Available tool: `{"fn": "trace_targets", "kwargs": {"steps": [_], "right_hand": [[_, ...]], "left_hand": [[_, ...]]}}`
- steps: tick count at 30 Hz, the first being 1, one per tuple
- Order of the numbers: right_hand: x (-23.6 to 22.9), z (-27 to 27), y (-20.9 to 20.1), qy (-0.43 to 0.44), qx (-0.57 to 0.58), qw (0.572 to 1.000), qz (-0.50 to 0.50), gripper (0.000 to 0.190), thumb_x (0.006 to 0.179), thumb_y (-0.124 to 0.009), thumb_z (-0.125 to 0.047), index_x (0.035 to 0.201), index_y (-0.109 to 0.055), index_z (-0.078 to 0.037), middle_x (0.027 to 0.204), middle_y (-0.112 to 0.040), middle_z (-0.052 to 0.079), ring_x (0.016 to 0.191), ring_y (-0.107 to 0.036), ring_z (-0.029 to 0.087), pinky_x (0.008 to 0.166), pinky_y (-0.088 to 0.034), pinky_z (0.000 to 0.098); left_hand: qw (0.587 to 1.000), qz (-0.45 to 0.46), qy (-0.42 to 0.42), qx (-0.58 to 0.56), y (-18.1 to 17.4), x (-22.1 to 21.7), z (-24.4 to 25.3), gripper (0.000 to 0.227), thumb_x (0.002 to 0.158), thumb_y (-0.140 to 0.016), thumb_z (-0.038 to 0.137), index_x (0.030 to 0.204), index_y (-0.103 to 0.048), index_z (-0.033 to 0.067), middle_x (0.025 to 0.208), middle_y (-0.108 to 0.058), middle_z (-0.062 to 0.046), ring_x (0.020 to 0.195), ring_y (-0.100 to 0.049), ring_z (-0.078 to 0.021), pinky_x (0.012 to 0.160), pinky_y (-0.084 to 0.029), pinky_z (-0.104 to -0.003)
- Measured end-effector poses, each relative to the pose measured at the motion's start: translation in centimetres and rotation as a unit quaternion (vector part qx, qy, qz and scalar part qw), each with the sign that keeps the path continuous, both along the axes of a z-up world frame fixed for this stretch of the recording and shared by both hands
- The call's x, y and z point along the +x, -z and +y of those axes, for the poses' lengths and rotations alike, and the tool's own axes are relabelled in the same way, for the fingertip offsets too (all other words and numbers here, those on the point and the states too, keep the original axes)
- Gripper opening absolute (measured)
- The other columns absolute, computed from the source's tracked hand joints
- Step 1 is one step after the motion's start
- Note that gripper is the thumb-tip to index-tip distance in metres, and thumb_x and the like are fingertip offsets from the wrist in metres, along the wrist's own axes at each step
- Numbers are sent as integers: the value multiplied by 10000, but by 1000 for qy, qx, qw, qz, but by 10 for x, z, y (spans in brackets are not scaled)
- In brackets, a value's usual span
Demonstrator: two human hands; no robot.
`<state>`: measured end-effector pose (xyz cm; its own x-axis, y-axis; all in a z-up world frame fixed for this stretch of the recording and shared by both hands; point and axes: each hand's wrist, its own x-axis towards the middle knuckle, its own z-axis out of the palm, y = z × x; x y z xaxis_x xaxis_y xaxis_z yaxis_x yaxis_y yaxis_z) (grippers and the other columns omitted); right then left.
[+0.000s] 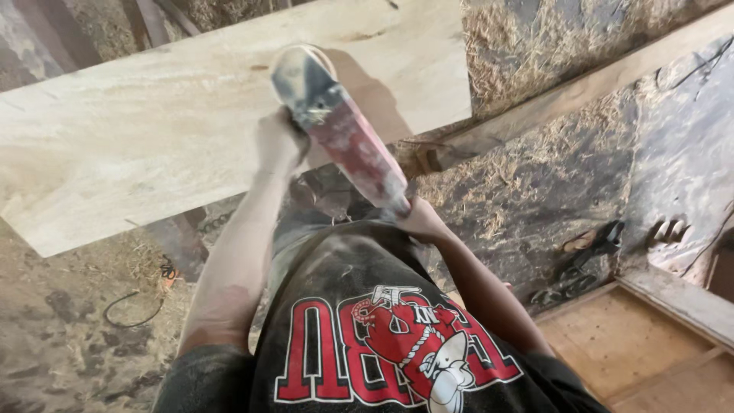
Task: The person positions a rectangular wooden plank on a workbench, then uses a handheld electric sander to smooth its surface. The person moves the sander back and forth across the plank, covering different areas to even out the wood grain.
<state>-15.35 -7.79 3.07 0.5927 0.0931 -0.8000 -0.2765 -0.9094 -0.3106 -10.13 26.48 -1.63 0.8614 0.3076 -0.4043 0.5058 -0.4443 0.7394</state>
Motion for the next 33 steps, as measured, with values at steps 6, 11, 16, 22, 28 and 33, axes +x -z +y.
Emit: {"fn": "trace_targets", "kwargs": {"steps": [6,11,16,22,28,33], "right_hand": [[-4,-70,-20,98,-25,995,20,371,705,-764,-170,1013,-693,23,839,-725,132,754,-698,225,707,-571,392],[-12,-121,-15,147,48,988,-27,322,666,-769,-118,944,-712,33,774,-742,94,687,-696,147,641,-563,328],[-23,-162,-6,250,-7,968,33,361,710,-776,-158,989,-677,47,746,-702,120,614,-658,202,558,-528,381],[-31,-198,-5,319,51,946,-16,334,684,-751,-102,973,-663,41,759,-709,78,597,-678,143,517,-562,313],[-19,-173,-15,347,134,928,5,138,742,-703,-47,819,-632,43,651,-603,107,457,-548,165,416,-428,325],[17,-116,-27,235,10,971,34,95,762,-707,-104,795,-664,-25,669,-687,75,498,-635,151,454,-543,331]], "left_hand": [[993,-96,61,36,-14,46,-88,156,917,-646,153,958,-709,16,803,-712,-255,759,-702,-421,706,-559,-523],[984,-121,118,56,-20,81,-140,199,824,-730,216,852,-707,20,748,-714,-232,705,-714,-403,661,-580,-488],[973,-126,191,15,-14,104,-186,192,784,-759,206,846,-706,33,760,-729,-171,652,-736,-303,607,-605,-407],[961,-132,242,15,-14,141,-245,120,890,-704,141,855,-684,28,767,-729,-150,609,-725,-257,540,-592,-387],[962,-137,236,12,-13,160,-247,86,847,-672,111,828,-670,28,706,-701,-166,603,-709,-286,516,-580,-404],[979,-101,175,5,-2,129,-167,56,856,-669,79,819,-706,58,722,-700,-182,641,-683,-312,609,-545,-457]]}}
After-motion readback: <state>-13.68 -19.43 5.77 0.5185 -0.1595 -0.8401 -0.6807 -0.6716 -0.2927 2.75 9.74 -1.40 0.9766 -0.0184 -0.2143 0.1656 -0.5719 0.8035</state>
